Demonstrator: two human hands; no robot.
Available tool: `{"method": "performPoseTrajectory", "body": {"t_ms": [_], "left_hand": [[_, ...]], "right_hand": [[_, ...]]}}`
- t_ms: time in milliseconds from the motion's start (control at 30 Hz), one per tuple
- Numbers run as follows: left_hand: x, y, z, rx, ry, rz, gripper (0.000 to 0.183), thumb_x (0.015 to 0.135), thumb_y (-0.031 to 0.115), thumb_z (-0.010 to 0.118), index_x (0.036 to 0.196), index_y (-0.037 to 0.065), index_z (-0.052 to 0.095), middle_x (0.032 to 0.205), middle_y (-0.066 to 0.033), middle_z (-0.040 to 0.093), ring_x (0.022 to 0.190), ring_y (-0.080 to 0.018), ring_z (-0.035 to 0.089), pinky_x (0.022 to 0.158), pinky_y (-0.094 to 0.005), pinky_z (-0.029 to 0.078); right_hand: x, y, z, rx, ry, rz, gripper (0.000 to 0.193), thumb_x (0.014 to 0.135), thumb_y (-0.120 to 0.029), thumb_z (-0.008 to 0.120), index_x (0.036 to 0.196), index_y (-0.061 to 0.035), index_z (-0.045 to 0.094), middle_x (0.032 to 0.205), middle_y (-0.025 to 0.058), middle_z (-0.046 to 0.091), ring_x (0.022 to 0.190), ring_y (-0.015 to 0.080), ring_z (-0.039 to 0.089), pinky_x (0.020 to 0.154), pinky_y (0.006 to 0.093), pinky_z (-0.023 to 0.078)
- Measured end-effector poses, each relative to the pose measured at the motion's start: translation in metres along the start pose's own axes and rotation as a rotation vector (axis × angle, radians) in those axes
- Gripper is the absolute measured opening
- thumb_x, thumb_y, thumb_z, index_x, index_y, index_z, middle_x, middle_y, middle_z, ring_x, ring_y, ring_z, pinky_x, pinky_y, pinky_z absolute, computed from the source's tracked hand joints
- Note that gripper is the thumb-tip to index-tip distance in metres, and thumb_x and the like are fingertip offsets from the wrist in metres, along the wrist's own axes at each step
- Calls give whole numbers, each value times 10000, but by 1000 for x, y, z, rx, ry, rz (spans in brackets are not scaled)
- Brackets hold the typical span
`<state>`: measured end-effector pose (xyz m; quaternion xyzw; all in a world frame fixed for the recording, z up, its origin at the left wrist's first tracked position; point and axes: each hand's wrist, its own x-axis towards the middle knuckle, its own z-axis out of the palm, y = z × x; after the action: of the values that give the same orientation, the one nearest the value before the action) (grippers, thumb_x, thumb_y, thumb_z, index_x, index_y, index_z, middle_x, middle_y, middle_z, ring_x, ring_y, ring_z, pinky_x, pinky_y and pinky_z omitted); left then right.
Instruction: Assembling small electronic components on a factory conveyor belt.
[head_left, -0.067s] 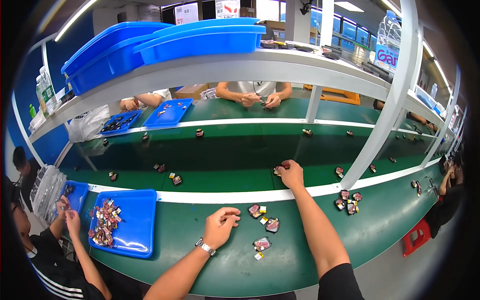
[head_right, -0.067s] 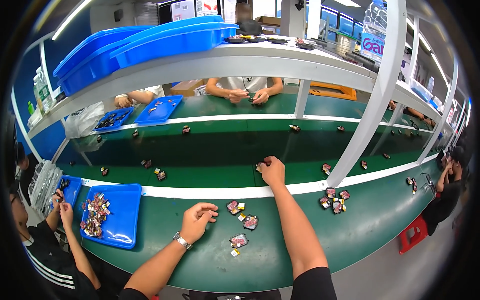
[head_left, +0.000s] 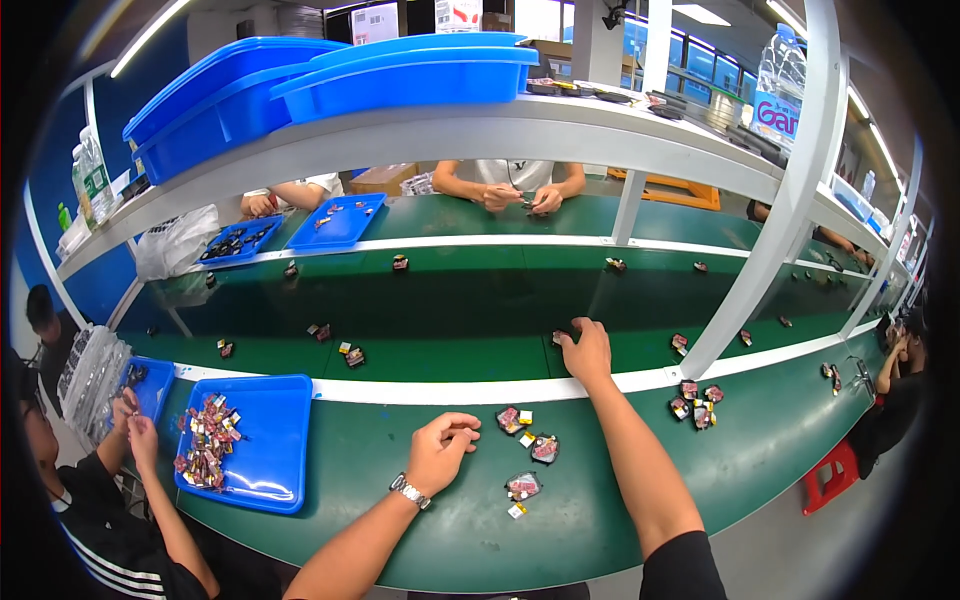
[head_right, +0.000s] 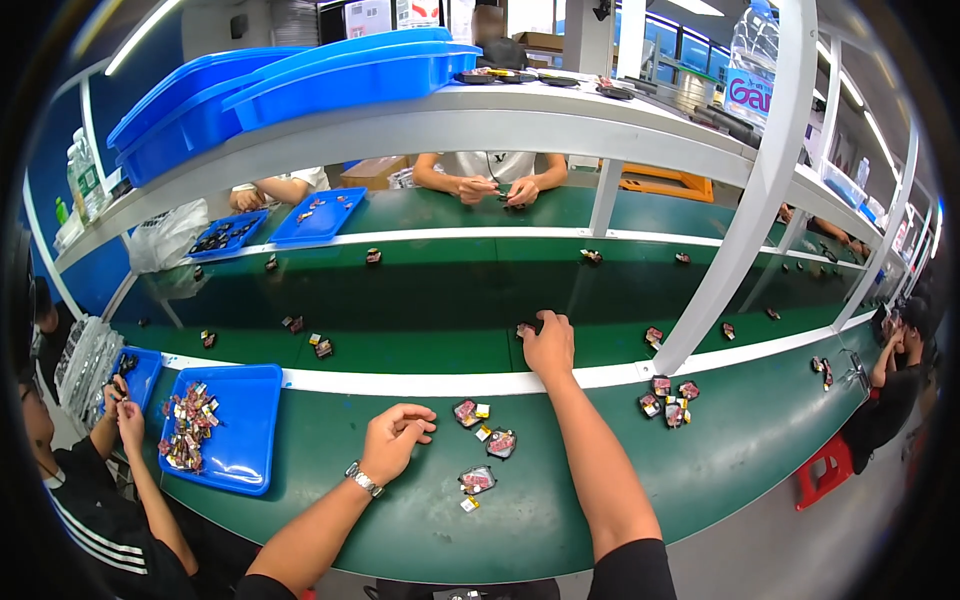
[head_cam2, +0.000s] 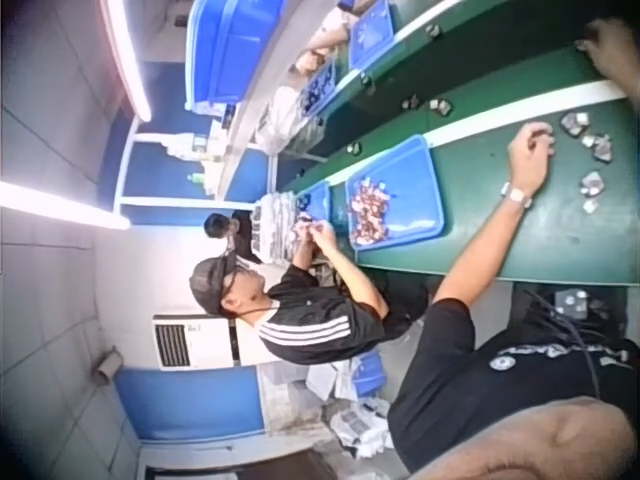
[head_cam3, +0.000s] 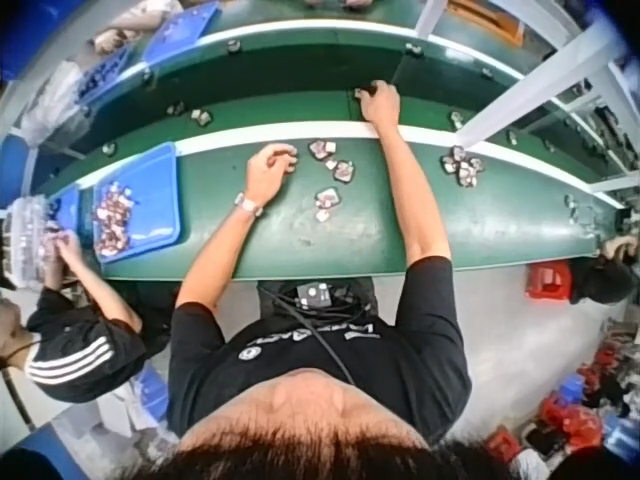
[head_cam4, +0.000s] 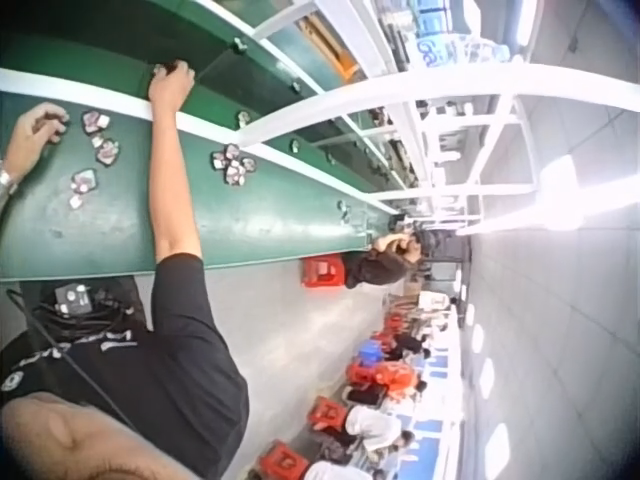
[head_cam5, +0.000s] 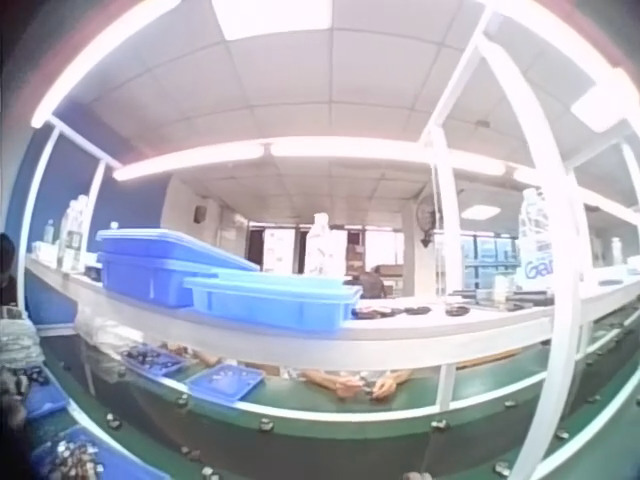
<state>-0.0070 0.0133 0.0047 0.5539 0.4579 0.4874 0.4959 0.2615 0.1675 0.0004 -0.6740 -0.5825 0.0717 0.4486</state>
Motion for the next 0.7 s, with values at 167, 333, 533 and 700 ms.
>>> {"method": "performPoseTrajectory", "body": {"t_ms": [167, 333, 533, 700], "left_hand": [[-6, 6, 0, 62, -17, 16, 175, 923, 12, 553, 1063, -40, 644, 1020, -111, 693, 898, -161, 675, 729, -289, 567], [-8, 3, -2, 170, 46, 88, 174, 898, 16, 579, 1047, -26, 659, 988, -102, 703, 842, -150, 678, 703, -265, 548], [-1, 11, -9, 316, 343, 292, 117, 841, -19, 592, 948, -21, 641, 902, -104, 666, 709, -153, 638, 611, -260, 505], [-3, 27, -11, 244, 508, 543, 103, 789, -64, 585, 840, 18, 549, 849, -68, 552, 607, -120, 524, 540, -245, 433]], "right_hand": [[-64, -52, -50, 103, -444, -166, 419, 783, -272, 750, 1087, -7, 639, 1097, 189, 622, 1047, 363, 583, 929, 429, 467], [-114, -86, -61, -131, -624, -444, 604, 820, -410, 720, 1258, -16, 590, 1202, 187, 587, 1116, 357, 564, 979, 478, 429], [-90, -107, -20, 30, -540, -436, 473, 818, -300, 730, 1180, -16, 617, 1093, 173, 634, 1055, 337, 598, 918, 411, 474], [-70, -157, 56, 81, -633, -384, 515, 803, -283, 745, 1187, 26, 594, 1100, 202, 624, 1086, 354, 583, 924, 420, 479]]}}
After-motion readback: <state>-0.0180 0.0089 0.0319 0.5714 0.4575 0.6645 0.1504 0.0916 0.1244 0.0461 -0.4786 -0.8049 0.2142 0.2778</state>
